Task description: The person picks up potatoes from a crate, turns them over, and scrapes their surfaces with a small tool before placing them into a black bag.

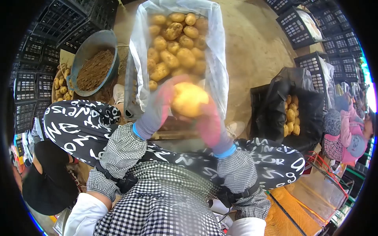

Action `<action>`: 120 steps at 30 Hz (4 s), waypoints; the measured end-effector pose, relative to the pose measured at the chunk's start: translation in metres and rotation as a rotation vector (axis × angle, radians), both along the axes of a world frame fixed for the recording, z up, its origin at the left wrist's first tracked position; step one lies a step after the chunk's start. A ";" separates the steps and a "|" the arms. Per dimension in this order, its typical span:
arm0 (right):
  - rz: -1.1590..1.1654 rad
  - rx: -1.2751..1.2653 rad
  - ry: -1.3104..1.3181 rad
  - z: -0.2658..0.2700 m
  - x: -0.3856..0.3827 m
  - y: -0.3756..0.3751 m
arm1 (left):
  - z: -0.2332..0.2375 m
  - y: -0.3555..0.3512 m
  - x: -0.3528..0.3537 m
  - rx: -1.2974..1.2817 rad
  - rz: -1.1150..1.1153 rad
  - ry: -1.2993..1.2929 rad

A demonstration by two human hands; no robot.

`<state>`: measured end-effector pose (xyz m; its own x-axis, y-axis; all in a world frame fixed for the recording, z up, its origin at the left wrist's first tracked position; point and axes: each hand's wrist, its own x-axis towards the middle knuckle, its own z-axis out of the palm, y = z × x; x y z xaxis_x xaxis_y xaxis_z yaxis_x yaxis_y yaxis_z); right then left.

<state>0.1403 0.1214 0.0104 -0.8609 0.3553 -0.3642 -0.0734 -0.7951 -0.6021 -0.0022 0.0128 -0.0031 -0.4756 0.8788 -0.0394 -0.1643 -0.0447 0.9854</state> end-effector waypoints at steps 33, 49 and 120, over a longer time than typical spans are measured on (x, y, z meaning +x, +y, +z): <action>0.044 0.301 -0.063 0.005 0.013 0.011 | 0.029 -0.008 0.016 0.124 0.189 0.170; 0.005 -0.246 0.278 -0.017 0.022 0.001 | 0.039 -0.002 0.015 0.162 0.136 -0.085; 0.201 0.080 -0.254 0.007 0.012 0.004 | 0.014 -0.002 0.005 -0.031 -0.115 -0.318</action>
